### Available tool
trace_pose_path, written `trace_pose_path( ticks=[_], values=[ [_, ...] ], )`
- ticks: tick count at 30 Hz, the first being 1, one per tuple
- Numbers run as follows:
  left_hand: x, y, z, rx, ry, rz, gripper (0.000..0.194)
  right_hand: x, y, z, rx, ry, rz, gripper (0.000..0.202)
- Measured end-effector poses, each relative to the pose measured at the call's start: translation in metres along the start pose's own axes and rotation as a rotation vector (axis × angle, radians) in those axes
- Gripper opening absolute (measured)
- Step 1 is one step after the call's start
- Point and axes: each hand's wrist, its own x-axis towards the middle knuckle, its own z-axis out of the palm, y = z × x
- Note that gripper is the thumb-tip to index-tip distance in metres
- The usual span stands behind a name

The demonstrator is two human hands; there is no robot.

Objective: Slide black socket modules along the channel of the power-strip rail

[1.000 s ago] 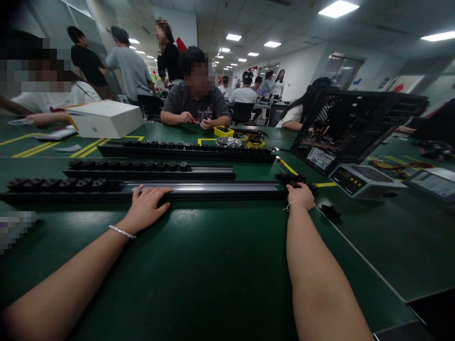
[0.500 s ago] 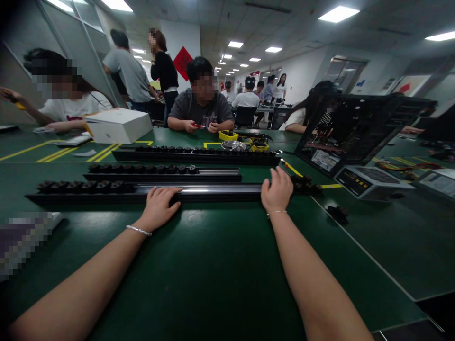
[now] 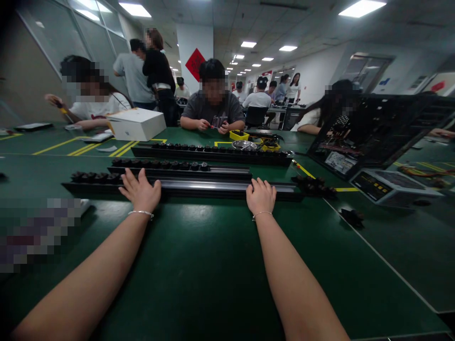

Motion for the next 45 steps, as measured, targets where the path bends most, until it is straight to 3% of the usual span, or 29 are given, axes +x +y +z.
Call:
trace_pose_path(
  ticks=[5,10,17,22,26,29,34,40,45],
  values=[
    [0.009,-0.016,0.001,-0.016,-0.062,-0.075,0.063,0.001,0.001,-0.001,0.0,-0.045,-0.02,0.05],
    [0.009,-0.015,0.001,-0.038,-0.096,-0.045,0.062,0.002,0.002,-0.003,0.002,-0.065,-0.02,0.051],
    [0.009,-0.012,0.004,-0.071,-0.067,-0.087,0.059,0.002,0.001,-0.003,0.006,-0.063,-0.016,0.051],
    [0.014,-0.01,0.001,-0.069,0.02,-0.166,0.047,0.003,0.002,-0.001,0.001,-0.026,-0.01,0.049],
    [0.02,-0.016,-0.002,-0.069,0.014,-0.191,0.04,0.002,0.001,-0.003,-0.005,-0.036,-0.017,0.049],
    [0.023,-0.023,-0.002,-0.089,0.009,-0.152,0.04,0.003,0.002,-0.004,-0.008,-0.06,-0.016,0.05],
    [0.025,-0.026,-0.001,-0.114,0.01,-0.197,0.038,0.004,0.002,-0.005,-0.013,-0.085,-0.008,0.052],
    [0.024,-0.02,-0.002,-0.124,0.008,-0.209,0.036,0.002,0.0,-0.005,-0.013,-0.068,-0.004,0.05],
    [0.02,-0.014,-0.005,-0.078,0.034,-0.28,0.046,0.002,0.0,-0.005,-0.016,-0.061,-0.002,0.049]
  ],
)
